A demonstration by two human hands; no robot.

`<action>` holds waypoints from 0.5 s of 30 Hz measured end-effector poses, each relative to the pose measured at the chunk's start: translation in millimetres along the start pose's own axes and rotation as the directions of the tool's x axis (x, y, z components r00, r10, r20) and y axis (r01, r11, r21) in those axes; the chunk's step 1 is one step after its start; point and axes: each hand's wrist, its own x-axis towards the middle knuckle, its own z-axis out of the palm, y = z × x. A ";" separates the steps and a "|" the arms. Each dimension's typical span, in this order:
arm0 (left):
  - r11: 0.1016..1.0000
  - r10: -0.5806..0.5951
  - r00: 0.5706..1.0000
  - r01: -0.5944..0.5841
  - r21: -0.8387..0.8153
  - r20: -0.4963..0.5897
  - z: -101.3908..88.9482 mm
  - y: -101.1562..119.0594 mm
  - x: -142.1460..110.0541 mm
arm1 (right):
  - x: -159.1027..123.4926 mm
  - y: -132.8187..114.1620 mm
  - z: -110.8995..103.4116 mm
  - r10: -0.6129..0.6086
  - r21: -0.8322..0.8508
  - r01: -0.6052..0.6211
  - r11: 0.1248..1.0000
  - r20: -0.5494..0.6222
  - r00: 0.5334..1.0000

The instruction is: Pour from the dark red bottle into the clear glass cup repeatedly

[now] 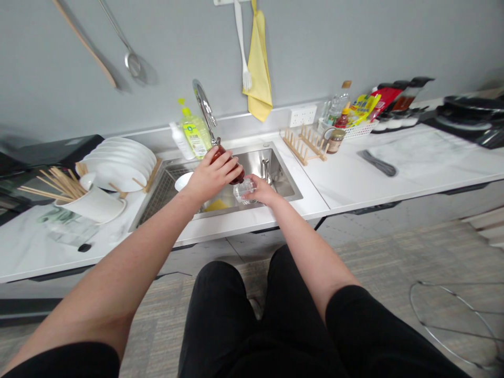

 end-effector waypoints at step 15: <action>1.000 -0.014 0.999 0.014 0.014 0.033 -2.4 -0.7 -0.8 | -2.2 -8.9 -0.1 0.002 0.009 -0.002 1.000 0.004 1.000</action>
